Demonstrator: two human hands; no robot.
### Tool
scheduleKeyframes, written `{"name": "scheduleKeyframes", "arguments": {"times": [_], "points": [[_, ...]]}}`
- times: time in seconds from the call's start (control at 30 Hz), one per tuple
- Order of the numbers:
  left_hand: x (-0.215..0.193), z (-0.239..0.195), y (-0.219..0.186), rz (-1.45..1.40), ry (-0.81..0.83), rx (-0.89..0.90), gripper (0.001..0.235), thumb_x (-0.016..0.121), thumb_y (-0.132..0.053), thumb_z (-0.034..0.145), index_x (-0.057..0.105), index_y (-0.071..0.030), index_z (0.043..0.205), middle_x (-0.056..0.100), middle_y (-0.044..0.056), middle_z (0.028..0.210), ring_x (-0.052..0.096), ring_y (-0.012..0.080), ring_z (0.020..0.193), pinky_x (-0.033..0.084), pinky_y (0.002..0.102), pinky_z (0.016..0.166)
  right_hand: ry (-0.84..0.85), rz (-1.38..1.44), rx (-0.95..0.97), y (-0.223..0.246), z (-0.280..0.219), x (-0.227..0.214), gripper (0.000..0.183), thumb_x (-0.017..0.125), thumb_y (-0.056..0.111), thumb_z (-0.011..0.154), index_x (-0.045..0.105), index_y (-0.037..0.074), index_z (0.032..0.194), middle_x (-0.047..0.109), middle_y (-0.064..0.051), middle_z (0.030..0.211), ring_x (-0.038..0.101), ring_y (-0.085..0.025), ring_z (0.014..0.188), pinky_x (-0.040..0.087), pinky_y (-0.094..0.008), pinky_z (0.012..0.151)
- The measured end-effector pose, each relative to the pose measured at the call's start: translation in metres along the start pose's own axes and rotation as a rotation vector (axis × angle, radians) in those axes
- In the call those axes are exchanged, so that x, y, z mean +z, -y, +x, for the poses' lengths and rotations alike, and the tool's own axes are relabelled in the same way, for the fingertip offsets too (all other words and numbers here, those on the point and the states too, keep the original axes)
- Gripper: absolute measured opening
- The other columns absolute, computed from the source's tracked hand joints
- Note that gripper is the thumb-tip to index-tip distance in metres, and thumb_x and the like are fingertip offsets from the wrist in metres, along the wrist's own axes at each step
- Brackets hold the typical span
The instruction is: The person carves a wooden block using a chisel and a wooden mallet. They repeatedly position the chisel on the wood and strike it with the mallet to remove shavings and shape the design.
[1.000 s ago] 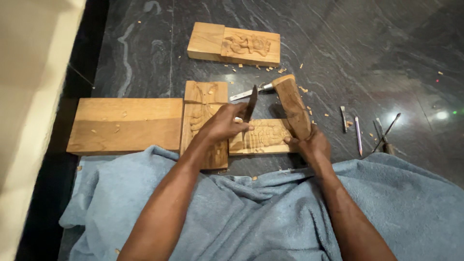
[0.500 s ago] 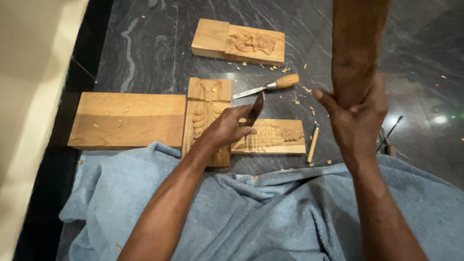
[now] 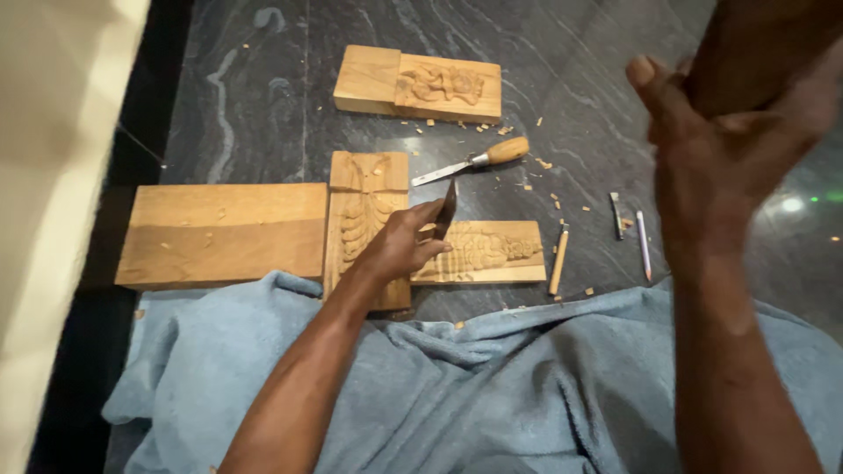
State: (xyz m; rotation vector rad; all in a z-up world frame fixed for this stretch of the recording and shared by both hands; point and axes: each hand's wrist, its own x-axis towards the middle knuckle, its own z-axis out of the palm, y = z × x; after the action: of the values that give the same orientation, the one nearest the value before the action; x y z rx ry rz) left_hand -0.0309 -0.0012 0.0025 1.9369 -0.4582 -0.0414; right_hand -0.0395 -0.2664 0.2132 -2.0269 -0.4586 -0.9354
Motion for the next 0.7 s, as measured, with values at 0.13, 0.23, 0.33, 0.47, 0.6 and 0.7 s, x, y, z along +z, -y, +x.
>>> {"name": "scheduleKeyframes", "arguments": {"times": [0.13, 0.23, 0.33, 0.47, 0.6, 0.7], "points": [[0.001, -0.002, -0.006, -0.102, 0.009, 0.022, 0.059, 0.081, -0.002, 0.082, 0.058, -0.004, 0.136, 0.069, 0.012, 0.109, 0.068, 0.0235, 0.101, 0.063, 0.033, 0.095, 0.223, -0.258, -0.131, -0.016, -0.032, 0.029, 0.034, 0.08, 0.007, 0.088, 0.059, -0.002, 0.114, 0.066, -0.022, 0.104, 0.068, -0.037, 0.085, 0.055, -0.046, 0.072], [0.004, -0.005, -0.011, -0.022, -0.066, 0.158, 0.063, 0.081, 0.0, 0.078, 0.054, -0.002, 0.136, 0.066, 0.013, 0.122, 0.067, 0.0244, 0.108, 0.058, 0.033, 0.094, 0.726, -0.525, -0.098, -0.023, -0.052, 0.027, 0.043, 0.084, 0.01, 0.07, 0.06, 0.007, 0.105, 0.071, -0.013, 0.09, 0.07, -0.034, 0.073, 0.055, -0.049, 0.06], [0.007, -0.008, -0.011, 0.084, 0.01, -0.114, 0.061, 0.082, -0.004, 0.079, 0.059, -0.006, 0.135, 0.07, 0.01, 0.105, 0.07, 0.0217, 0.094, 0.059, 0.034, 0.084, 0.409, -0.425, 0.183, -0.021, -0.046, 0.013, 0.039, 0.085, 0.023, 0.087, 0.059, 0.008, 0.111, 0.07, -0.014, 0.083, 0.07, -0.023, 0.071, 0.057, -0.042, 0.063], [0.001, -0.005, -0.01, -0.138, -0.004, -0.056, 0.049, 0.077, -0.003, 0.084, 0.06, 0.0, 0.13, 0.068, 0.007, 0.113, 0.07, 0.0176, 0.105, 0.063, 0.032, 0.09, 0.059, -0.043, -0.093, 0.003, -0.016, -0.018, 0.044, 0.086, 0.003, 0.099, 0.053, -0.001, 0.128, 0.068, -0.012, 0.11, 0.071, -0.023, 0.094, 0.061, -0.031, 0.08], [-0.008, 0.004, -0.007, -0.44, -0.064, -0.093, 0.043, 0.078, -0.002, 0.086, 0.063, -0.002, 0.126, 0.068, 0.006, 0.114, 0.068, 0.0175, 0.111, 0.062, 0.034, 0.091, -0.019, 0.29, 0.238, 0.029, -0.019, -0.023, 0.034, 0.083, 0.0, 0.1, 0.053, 0.001, 0.115, 0.066, -0.006, 0.091, 0.067, -0.014, 0.07, 0.056, -0.025, 0.062], [-0.008, 0.007, -0.01, -0.447, -0.061, 0.009, 0.049, 0.081, -0.004, 0.085, 0.061, -0.002, 0.13, 0.068, 0.008, 0.116, 0.067, 0.0177, 0.112, 0.062, 0.034, 0.095, -0.07, 0.28, 0.287, 0.037, -0.043, -0.017, 0.029, 0.081, -0.003, 0.103, 0.053, -0.002, 0.111, 0.065, -0.01, 0.085, 0.063, -0.015, 0.065, 0.051, -0.026, 0.056]]}}
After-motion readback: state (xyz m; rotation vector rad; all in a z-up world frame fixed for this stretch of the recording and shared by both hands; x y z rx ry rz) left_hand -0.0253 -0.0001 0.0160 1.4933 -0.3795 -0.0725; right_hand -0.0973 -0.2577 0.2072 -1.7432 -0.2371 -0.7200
